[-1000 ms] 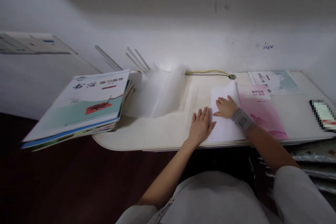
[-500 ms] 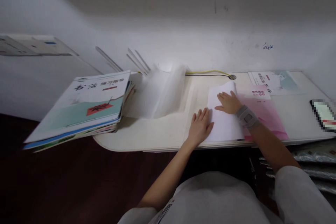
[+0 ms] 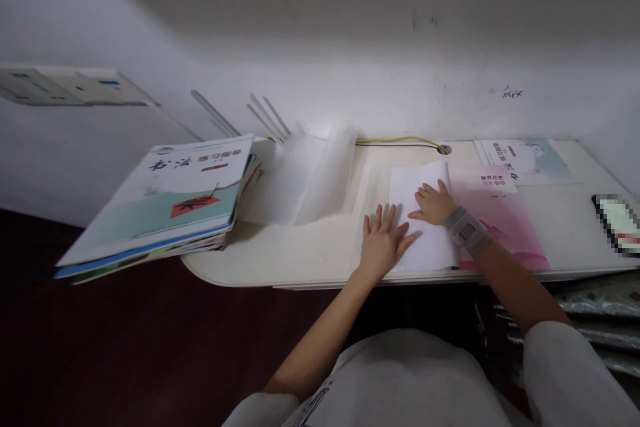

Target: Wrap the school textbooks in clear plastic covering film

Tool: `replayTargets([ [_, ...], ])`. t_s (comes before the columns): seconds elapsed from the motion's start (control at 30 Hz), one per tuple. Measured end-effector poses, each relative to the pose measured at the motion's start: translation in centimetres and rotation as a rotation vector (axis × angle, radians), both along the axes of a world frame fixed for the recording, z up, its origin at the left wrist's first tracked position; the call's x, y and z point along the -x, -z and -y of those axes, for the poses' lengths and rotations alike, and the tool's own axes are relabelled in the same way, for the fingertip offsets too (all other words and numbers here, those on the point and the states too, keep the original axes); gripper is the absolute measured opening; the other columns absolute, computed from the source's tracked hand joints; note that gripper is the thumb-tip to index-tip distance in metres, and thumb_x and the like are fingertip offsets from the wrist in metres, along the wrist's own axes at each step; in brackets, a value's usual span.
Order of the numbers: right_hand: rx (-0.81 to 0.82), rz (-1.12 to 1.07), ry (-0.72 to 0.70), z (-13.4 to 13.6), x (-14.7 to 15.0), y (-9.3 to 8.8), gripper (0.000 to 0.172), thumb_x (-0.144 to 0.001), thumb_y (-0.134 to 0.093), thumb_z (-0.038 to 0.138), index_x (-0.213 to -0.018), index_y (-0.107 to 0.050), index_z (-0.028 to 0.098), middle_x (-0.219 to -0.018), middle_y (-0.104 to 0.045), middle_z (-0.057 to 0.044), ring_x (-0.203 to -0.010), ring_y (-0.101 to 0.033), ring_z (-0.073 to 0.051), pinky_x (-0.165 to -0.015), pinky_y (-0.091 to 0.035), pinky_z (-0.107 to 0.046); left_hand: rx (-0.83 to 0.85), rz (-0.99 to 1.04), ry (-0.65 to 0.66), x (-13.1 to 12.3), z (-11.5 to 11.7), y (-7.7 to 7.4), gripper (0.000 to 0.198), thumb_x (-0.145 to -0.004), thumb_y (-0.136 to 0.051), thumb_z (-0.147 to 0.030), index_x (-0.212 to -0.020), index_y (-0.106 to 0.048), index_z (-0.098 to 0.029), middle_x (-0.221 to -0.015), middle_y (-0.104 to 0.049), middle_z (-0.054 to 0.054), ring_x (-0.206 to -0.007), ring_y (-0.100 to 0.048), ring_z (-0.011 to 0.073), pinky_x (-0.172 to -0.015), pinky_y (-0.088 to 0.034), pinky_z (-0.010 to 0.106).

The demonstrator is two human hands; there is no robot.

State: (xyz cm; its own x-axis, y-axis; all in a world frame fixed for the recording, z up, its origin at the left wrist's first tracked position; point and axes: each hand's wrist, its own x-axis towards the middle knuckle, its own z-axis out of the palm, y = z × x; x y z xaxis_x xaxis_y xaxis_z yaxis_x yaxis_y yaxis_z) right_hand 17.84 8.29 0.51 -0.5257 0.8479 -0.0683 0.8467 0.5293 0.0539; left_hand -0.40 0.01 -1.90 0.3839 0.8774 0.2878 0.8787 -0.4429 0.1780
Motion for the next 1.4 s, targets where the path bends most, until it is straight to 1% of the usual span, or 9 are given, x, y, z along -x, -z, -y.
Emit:
replayTargets([
  [0.1, -0.08, -0.162, 0.079, -0.8, -1.3, 0.3, 0.05, -0.093, -0.035, 0.048, -0.127, -0.051, 0.015, -0.134, -0.051, -0.016, -0.131, -0.037, -0.029, -0.104, -0.024, -0.058, 0.005, -0.022, 0.001, 0.0, 0.1, 0.0, 0.039, -0.088, -0.043, -0.052, -0.108, -0.065, -0.028, -0.147, -0.036, 0.006, -0.137, -0.022, 0.0376, -0.104, -0.022, 0.065],
  [0.23, -0.189, -0.489, 0.292, -2.0, -4.6, 2.0, 0.055, -0.093, -0.032, 0.046, -0.132, -0.047, 0.011, -0.141, -0.042, -0.018, -0.134, -0.033, -0.027, -0.106, -0.029, -0.05, 0.043, -0.07, 0.072, -1.0, 0.1, -0.6, 0.046, -0.089, -0.043, -0.049, -0.126, -0.054, -0.024, -0.147, -0.035, 0.008, -0.138, -0.019, 0.0365, -0.104, -0.019, 0.067],
  [0.33, -0.157, -0.689, 0.337, -2.4, -6.3, 3.8, 0.06, -0.09, -0.034, 0.052, -0.132, -0.047, 0.011, -0.143, -0.04, -0.017, -0.134, -0.033, -0.025, -0.107, -0.03, -0.047, 0.104, -0.103, 0.148, -2.5, -0.3, -1.3, 0.065, -0.088, -0.037, -0.059, -0.139, -0.039, -0.019, -0.147, -0.034, 0.011, -0.139, -0.017, 0.0353, -0.105, -0.015, 0.067],
  [0.43, -0.14, -0.776, 0.346, -2.4, -6.7, 5.0, 0.063, -0.086, -0.039, 0.058, -0.132, -0.048, 0.016, -0.144, -0.039, -0.015, -0.135, -0.03, -0.028, -0.108, -0.027, -0.053, 0.198, -0.152, 0.176, -3.4, -0.7, -1.5, 0.072, -0.087, -0.029, -0.064, -0.141, -0.035, -0.017, -0.147, -0.033, 0.011, -0.14, -0.015, 0.0342, -0.106, -0.012, 0.068],
  [0.63, -0.103, -0.777, 0.326, -2.2, -6.3, 5.2, 0.064, -0.082, -0.045, 0.058, -0.133, -0.047, 0.019, -0.146, -0.035, -0.014, -0.137, -0.025, -0.03, -0.108, -0.023, -0.057, 0.266, -0.222, 0.185, -2.6, -1.2, -1.3, 0.073, -0.087, -0.031, -0.064, -0.143, -0.031, -0.018, -0.149, -0.029, 0.007, -0.141, -0.009, 0.034, -0.105, -0.007, 0.07],
  [0.9, -0.134, -0.752, 0.311, -2.0, -6.2, 5.3, 0.063, -0.082, -0.047, 0.055, -0.134, -0.046, 0.018, -0.145, -0.036, -0.014, -0.137, -0.026, -0.03, -0.107, -0.024, -0.057, 0.354, -0.279, 0.159, -2.9, -2.3, -2.8, 0.069, -0.087, -0.034, -0.061, -0.143, -0.032, -0.021, -0.15, -0.027, 0.008, -0.14, -0.008, 0.0362, -0.105, -0.007, 0.07],
  [1.17, -0.156, -0.67, 0.287, -1.8, -6.0, 5.1, 0.06, -0.082, -0.05, 0.05, -0.13, -0.05, 0.014, -0.143, -0.038, -0.017, -0.136, -0.029, -0.03, -0.106, -0.026, -0.054, 0.373, -0.301, 0.149, -2.3, -2.2, -3.1, 0.069, -0.087, -0.038, -0.059, -0.142, -0.034, -0.018, -0.15, -0.028, 0.009, -0.14, -0.009, 0.0358, -0.105, -0.004, 0.069],
  [1.3, -0.163, -0.642, 0.278, -1.5, -5.8, 4.8, 0.059, -0.083, -0.05, 0.048, -0.131, -0.048, 0.014, -0.143, -0.039, -0.017, -0.136, -0.029, -0.029, -0.106, -0.028, -0.052, 0.381, -0.318, 0.13, -1.6, -2.5, -3.4, 0.067, -0.086, -0.042, -0.058, -0.14, -0.037, -0.019, -0.15, -0.028, 0.009, -0.14, -0.008, 0.036, -0.105, -0.004, 0.07],
  [1.4, -0.153, -0.604, 0.29, -1.4, -5.6, 4.6, 0.059, -0.083, -0.05, 0.047, -0.131, -0.048, 0.014, -0.144, -0.037, -0.017, -0.136, -0.029, -0.03, -0.106, -0.026, -0.053, 0.39, -0.337, 0.145, -1.5, -2.9, -3.5, 0.062, -0.087, -0.044, -0.053, -0.139, -0.038, -0.019, -0.151, -0.024, 0.009, -0.14, -0.007, 0.0357, -0.104, -0.008, 0.07],
])
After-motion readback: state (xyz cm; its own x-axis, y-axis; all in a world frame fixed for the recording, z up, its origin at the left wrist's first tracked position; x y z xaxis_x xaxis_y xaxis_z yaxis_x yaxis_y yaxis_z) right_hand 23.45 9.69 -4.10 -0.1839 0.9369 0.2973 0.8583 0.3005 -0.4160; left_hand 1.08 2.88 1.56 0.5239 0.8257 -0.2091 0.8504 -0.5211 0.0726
